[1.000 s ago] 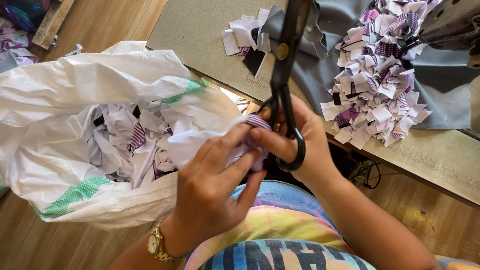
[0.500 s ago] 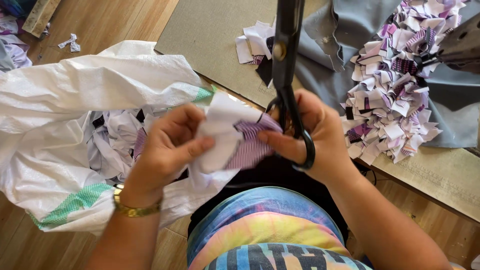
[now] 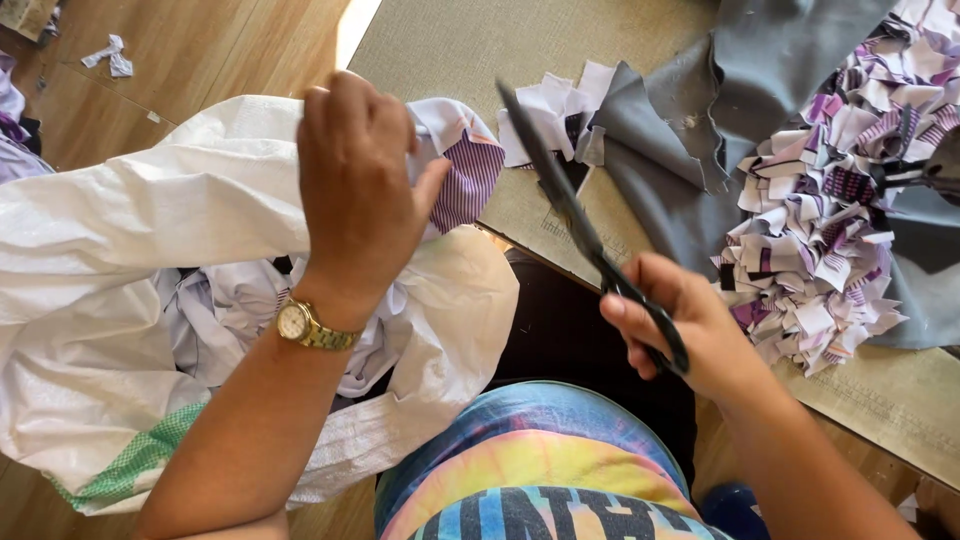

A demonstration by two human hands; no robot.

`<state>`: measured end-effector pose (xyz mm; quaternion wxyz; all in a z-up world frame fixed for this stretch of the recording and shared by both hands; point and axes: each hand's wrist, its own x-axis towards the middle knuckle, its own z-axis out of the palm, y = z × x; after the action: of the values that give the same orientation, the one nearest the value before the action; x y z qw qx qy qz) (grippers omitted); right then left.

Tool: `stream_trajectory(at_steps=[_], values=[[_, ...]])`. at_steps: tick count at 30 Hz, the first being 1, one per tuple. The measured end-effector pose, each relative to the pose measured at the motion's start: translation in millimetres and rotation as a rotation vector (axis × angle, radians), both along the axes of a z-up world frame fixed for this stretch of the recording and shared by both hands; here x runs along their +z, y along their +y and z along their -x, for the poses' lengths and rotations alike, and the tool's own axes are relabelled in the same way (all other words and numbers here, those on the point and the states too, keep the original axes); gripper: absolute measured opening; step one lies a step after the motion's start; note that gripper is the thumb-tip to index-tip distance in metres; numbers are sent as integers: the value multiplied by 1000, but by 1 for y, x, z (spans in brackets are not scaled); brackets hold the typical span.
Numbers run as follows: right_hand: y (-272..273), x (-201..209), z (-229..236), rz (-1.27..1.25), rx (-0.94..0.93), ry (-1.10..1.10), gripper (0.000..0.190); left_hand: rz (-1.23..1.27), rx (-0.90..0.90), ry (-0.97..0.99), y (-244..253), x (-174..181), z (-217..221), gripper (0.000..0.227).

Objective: Cutting fabric scraps into smaller strips using scissors

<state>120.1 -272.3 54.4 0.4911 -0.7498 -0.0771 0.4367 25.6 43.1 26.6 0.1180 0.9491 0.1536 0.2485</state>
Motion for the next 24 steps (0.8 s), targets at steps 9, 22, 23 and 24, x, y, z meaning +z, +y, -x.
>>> stream_trajectory(at_steps=[9, 22, 23, 24], values=[[-6, 18, 5, 122, 73, -84, 34, 30, -158, 139, -10, -14, -4, 66], [3, 12, 0, 76, 37, 4, 32, -26, -205, 145, -13, 0, 17, 71], [2, 11, 1, 75, 35, 2, 32, -28, -207, 143, -13, -4, 15, 71], [2, 11, 0, 132, 59, 53, 33, -18, -228, 116, -14, -6, 12, 57]])
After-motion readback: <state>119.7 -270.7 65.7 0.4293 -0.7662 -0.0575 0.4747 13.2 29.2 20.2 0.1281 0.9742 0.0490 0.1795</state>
